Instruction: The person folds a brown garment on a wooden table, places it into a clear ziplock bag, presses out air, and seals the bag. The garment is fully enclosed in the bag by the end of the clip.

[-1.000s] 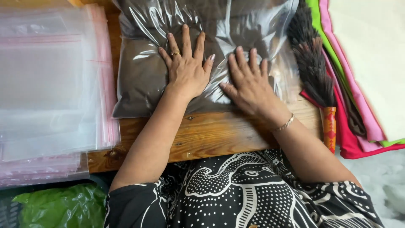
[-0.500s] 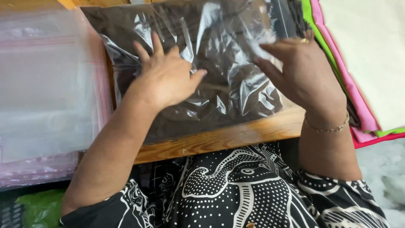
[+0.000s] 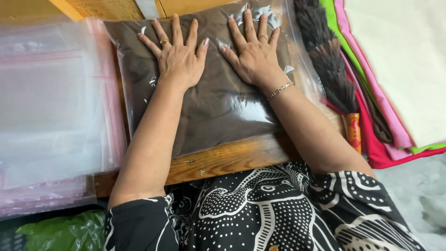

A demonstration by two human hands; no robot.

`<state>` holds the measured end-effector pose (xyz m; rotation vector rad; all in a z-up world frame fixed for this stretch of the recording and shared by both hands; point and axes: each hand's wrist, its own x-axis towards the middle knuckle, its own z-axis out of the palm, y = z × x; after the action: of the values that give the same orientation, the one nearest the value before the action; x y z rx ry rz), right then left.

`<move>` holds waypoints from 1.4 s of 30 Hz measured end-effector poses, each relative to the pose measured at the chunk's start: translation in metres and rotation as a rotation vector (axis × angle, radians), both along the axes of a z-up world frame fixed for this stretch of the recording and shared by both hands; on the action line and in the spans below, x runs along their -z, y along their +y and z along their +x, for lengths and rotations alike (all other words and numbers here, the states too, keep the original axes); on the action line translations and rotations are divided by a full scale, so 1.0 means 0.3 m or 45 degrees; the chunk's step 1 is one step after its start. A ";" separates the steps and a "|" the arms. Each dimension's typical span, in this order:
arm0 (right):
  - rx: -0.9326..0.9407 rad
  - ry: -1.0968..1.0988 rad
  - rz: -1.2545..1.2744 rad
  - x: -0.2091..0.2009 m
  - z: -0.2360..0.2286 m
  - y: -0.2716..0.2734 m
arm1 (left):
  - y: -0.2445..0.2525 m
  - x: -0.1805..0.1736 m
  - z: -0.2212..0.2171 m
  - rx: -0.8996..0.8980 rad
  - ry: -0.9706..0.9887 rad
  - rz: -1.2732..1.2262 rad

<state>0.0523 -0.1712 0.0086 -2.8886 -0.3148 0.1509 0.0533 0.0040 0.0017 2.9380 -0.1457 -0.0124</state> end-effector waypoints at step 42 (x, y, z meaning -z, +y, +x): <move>0.045 0.030 -0.009 0.015 0.022 -0.034 | -0.038 -0.039 0.026 -0.008 0.269 -0.104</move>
<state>0.0590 -0.1814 0.0042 -2.8950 -0.2599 0.1801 0.0612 -0.0075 0.0132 2.8322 -0.1024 -0.3066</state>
